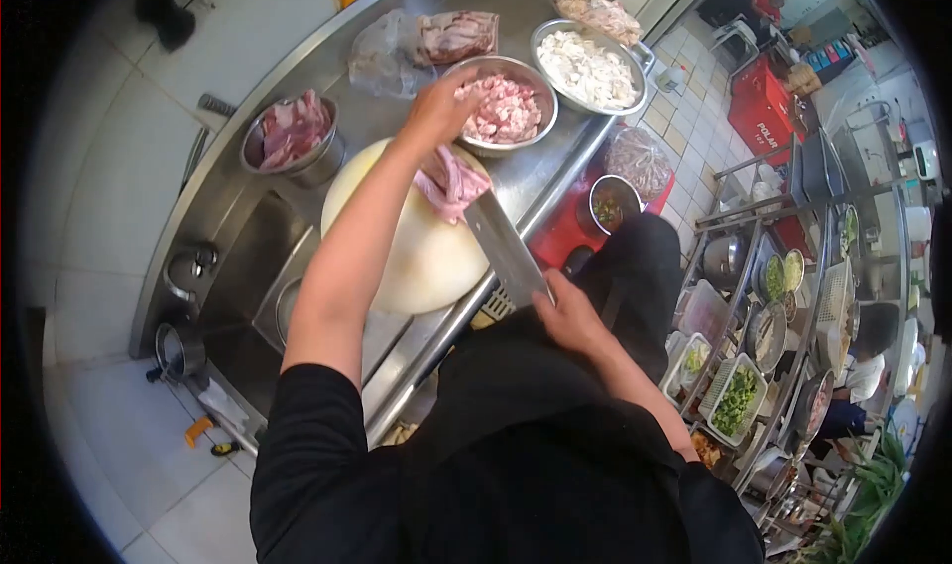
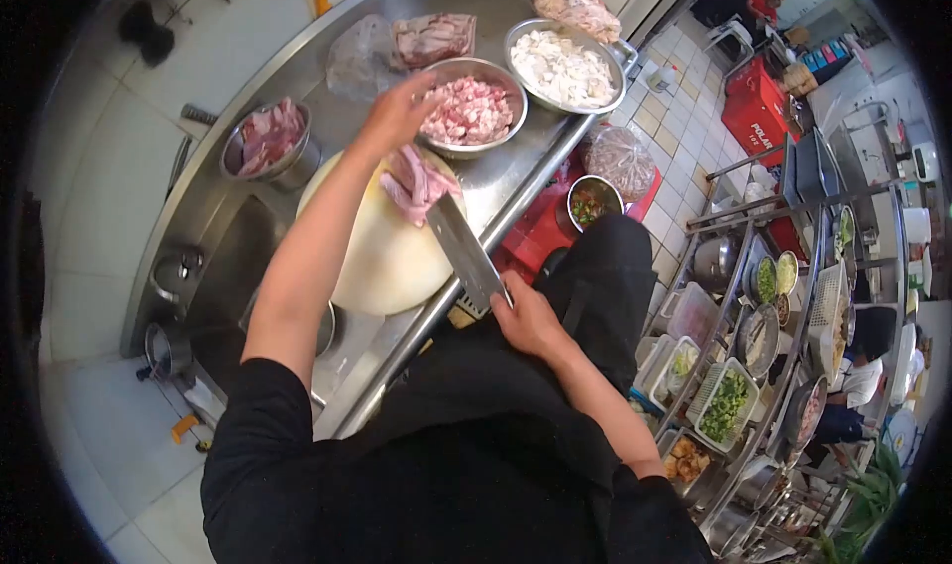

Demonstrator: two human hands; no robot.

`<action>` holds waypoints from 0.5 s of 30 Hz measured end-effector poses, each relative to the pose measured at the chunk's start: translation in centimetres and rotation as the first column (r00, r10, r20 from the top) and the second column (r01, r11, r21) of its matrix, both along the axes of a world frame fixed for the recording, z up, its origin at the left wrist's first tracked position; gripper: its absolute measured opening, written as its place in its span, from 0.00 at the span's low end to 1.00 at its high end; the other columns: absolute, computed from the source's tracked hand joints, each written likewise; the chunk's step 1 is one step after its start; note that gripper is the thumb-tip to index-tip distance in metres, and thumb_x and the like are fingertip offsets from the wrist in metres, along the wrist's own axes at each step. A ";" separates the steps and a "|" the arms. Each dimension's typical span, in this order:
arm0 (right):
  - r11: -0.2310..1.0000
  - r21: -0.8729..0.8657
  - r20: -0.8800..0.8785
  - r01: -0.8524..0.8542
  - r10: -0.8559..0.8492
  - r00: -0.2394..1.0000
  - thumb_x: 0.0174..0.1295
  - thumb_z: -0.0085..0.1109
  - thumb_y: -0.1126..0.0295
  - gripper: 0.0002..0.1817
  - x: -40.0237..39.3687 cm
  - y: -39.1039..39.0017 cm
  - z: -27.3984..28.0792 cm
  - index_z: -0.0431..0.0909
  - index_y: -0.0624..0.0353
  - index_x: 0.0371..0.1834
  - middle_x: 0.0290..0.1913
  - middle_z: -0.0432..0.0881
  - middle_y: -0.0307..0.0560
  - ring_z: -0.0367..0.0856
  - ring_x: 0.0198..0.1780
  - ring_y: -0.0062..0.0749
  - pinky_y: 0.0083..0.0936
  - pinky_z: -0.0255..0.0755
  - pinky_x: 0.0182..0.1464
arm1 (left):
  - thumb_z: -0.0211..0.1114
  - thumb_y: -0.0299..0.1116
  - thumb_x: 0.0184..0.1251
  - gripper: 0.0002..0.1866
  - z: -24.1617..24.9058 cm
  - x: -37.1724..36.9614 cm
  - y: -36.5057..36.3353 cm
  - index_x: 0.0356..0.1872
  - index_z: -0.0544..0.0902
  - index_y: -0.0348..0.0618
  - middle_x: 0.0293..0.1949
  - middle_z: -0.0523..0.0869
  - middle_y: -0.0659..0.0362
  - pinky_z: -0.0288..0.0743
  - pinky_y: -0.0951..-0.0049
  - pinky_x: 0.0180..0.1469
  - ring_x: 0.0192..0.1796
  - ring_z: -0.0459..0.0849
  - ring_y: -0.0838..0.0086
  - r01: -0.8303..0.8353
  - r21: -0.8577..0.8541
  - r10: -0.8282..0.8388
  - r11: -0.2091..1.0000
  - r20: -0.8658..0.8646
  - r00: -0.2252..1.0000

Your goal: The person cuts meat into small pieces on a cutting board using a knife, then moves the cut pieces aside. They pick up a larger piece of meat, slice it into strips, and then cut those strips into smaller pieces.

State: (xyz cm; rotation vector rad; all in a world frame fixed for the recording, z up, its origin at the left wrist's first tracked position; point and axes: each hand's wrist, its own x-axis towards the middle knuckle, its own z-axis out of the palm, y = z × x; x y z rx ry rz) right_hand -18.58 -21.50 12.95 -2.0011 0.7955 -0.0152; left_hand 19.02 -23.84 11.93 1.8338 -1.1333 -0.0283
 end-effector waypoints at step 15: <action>0.865 0.463 0.119 0.196 -0.279 0.953 0.75 0.51 0.72 0.05 6.3 -3.6 -3.2 0.70 0.60 0.49 0.24 0.73 0.37 0.70 0.15 0.20 0.21 0.64 0.17 | 0.71 0.30 0.53 0.19 -10.7 -5.0 11.0 0.47 0.85 0.38 0.51 0.87 0.45 0.78 0.60 0.55 0.52 0.86 0.52 -0.066 0.329 0.125 0.942 -0.163 0.979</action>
